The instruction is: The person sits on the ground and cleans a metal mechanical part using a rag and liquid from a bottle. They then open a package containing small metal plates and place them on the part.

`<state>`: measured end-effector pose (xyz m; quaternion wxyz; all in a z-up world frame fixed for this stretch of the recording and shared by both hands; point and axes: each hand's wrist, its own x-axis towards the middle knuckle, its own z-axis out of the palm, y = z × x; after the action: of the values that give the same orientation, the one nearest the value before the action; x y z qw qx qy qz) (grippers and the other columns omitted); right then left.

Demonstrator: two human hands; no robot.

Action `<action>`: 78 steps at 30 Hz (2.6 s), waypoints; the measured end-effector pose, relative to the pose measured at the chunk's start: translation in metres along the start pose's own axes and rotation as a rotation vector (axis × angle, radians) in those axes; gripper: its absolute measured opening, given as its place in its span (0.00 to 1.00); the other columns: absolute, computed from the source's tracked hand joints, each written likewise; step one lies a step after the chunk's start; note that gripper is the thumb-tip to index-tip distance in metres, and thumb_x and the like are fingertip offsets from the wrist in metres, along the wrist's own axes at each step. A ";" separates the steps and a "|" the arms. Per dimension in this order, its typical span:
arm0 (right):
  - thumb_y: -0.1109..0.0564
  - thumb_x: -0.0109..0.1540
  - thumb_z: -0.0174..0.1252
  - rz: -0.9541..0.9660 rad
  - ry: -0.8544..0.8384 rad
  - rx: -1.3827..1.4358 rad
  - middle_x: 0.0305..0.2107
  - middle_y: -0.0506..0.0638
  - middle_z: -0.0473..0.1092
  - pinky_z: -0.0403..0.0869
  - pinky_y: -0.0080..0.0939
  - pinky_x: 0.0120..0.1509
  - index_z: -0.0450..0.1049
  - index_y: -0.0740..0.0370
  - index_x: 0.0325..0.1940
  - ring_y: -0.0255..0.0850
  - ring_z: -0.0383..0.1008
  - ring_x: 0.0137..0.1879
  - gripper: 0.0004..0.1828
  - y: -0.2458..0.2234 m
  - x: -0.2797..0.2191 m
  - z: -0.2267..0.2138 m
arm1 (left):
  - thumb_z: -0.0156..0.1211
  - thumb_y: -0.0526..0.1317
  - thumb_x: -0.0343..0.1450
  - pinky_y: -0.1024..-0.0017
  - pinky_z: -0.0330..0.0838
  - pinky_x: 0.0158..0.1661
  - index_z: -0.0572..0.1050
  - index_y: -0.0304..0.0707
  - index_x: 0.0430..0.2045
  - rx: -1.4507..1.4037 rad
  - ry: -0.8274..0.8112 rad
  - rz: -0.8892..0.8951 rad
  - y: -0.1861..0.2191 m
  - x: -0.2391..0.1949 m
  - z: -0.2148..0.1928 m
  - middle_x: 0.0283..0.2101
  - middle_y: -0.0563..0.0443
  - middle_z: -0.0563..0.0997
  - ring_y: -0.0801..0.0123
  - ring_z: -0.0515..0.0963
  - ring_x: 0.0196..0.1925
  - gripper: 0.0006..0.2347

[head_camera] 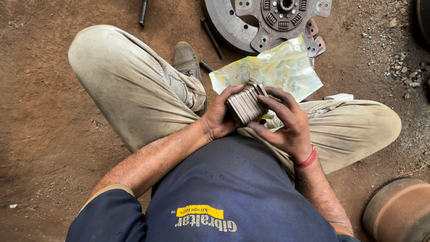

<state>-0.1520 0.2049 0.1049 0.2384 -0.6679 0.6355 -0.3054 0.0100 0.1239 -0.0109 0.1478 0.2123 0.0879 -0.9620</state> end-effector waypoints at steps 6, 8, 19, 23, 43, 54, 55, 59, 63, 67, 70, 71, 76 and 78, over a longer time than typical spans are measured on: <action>0.50 0.53 0.78 0.043 0.065 -0.079 0.63 0.65 0.64 0.74 0.50 0.69 0.58 0.60 0.74 0.58 0.70 0.68 0.52 -0.008 -0.002 0.023 | 0.54 0.51 0.78 0.57 0.74 0.59 0.71 0.37 0.58 0.024 -0.062 0.068 -0.002 0.003 -0.008 0.53 0.45 0.80 0.60 0.80 0.55 0.20; 0.52 0.54 0.77 0.063 0.099 -0.014 0.62 0.64 0.65 0.74 0.51 0.69 0.55 0.60 0.76 0.57 0.70 0.68 0.53 -0.005 -0.002 0.027 | 0.52 0.54 0.79 0.58 0.71 0.62 0.70 0.38 0.60 0.057 -0.022 0.112 -0.003 0.002 -0.003 0.55 0.46 0.79 0.60 0.79 0.58 0.21; 0.58 0.56 0.73 0.444 0.179 0.677 0.54 0.55 0.73 0.78 0.41 0.61 0.57 0.66 0.76 0.40 0.76 0.57 0.48 0.054 -0.006 0.027 | 0.37 0.66 0.73 0.49 0.65 0.65 0.59 0.39 0.69 0.212 0.107 0.012 0.006 -0.002 0.015 0.67 0.43 0.69 0.54 0.70 0.68 0.35; 0.62 0.60 0.66 0.625 0.293 1.134 0.55 0.57 0.73 0.78 0.41 0.58 0.61 0.71 0.75 0.39 0.76 0.55 0.40 0.076 -0.019 0.042 | 0.36 0.65 0.76 0.52 0.62 0.69 0.57 0.36 0.71 0.331 0.072 0.124 0.002 0.013 0.009 0.70 0.41 0.68 0.54 0.68 0.71 0.35; 0.40 0.67 0.57 0.210 0.122 -0.197 0.72 0.70 0.51 0.50 0.64 0.79 0.41 0.69 0.81 0.65 0.51 0.79 0.50 0.049 -0.019 0.073 | 0.57 0.60 0.72 0.58 0.68 0.64 0.66 0.36 0.63 0.438 0.101 0.246 0.004 0.016 -0.024 0.59 0.47 0.76 0.59 0.74 0.64 0.31; 0.44 0.64 0.66 0.624 0.404 0.677 0.66 0.59 0.65 0.63 0.46 0.74 0.57 0.74 0.75 0.44 0.64 0.70 0.45 0.114 -0.019 0.000 | 0.62 0.58 0.70 0.59 0.74 0.59 0.67 0.40 0.58 0.367 0.239 0.213 0.005 0.008 -0.019 0.56 0.49 0.76 0.61 0.76 0.60 0.28; 0.43 0.65 0.65 0.700 0.308 0.954 0.65 0.57 0.68 0.65 0.43 0.73 0.61 0.76 0.74 0.42 0.66 0.70 0.43 0.118 -0.023 0.001 | 0.62 0.59 0.69 0.58 0.74 0.58 0.68 0.38 0.59 0.445 0.234 0.206 0.006 0.008 -0.019 0.56 0.48 0.76 0.60 0.76 0.59 0.30; 0.41 0.57 0.69 0.826 0.092 1.263 0.59 0.54 0.71 0.70 0.47 0.67 0.60 0.69 0.73 0.44 0.70 0.63 0.49 0.122 -0.024 0.029 | 0.61 0.60 0.69 0.57 0.73 0.55 0.69 0.35 0.62 0.680 0.261 0.212 0.005 0.011 -0.017 0.56 0.46 0.77 0.61 0.76 0.57 0.33; 0.35 0.55 0.72 0.576 -0.072 0.485 0.58 0.59 0.68 0.67 0.46 0.70 0.55 0.66 0.72 0.46 0.69 0.66 0.54 0.107 -0.022 0.075 | 0.59 0.59 0.70 0.60 0.69 0.59 0.67 0.33 0.63 0.910 0.438 0.222 0.001 0.017 -0.015 0.57 0.45 0.77 0.62 0.75 0.59 0.33; 0.37 0.56 0.71 0.615 0.001 0.658 0.57 0.56 0.71 0.69 0.42 0.70 0.59 0.66 0.71 0.42 0.71 0.65 0.50 0.111 -0.022 0.098 | 0.49 0.60 0.73 0.65 0.61 0.65 0.61 0.35 0.67 1.042 0.437 0.193 -0.002 0.022 -0.021 0.63 0.47 0.73 0.65 0.70 0.66 0.32; 0.42 0.55 0.72 0.658 0.018 0.822 0.56 0.54 0.72 0.70 0.40 0.68 0.64 0.64 0.69 0.40 0.71 0.63 0.45 0.117 -0.024 0.095 | 0.42 0.60 0.76 0.66 0.59 0.67 0.58 0.36 0.68 1.024 0.359 0.169 0.004 0.016 -0.031 0.66 0.47 0.70 0.65 0.68 0.68 0.31; 0.45 0.54 0.73 0.667 0.029 0.875 0.56 0.54 0.72 0.70 0.40 0.67 0.66 0.64 0.68 0.39 0.71 0.62 0.43 0.117 -0.025 0.091 | 0.41 0.60 0.76 0.66 0.60 0.67 0.60 0.34 0.67 1.043 0.334 0.173 0.007 0.018 -0.034 0.66 0.45 0.70 0.64 0.68 0.68 0.31; 0.48 0.58 0.70 0.792 0.063 1.199 0.54 0.54 0.73 0.72 0.43 0.65 0.65 0.64 0.69 0.40 0.73 0.59 0.39 0.112 -0.028 0.061 | 0.39 0.58 0.79 0.66 0.61 0.66 0.63 0.29 0.66 1.056 0.233 0.216 0.015 0.027 -0.046 0.65 0.41 0.71 0.62 0.70 0.67 0.29; 0.45 0.62 0.67 0.816 0.055 1.183 0.54 0.53 0.70 0.71 0.44 0.64 0.61 0.63 0.71 0.39 0.70 0.58 0.39 0.112 -0.027 0.063 | 0.39 0.56 0.80 0.67 0.59 0.67 0.62 0.30 0.67 1.278 0.152 0.329 0.015 0.030 -0.052 0.65 0.43 0.70 0.64 0.67 0.67 0.28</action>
<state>-0.1865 0.2183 -0.0213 0.6393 -0.1281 0.5685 -0.5017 0.0085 0.1145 -0.0723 0.1314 0.3360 -0.5232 -0.7721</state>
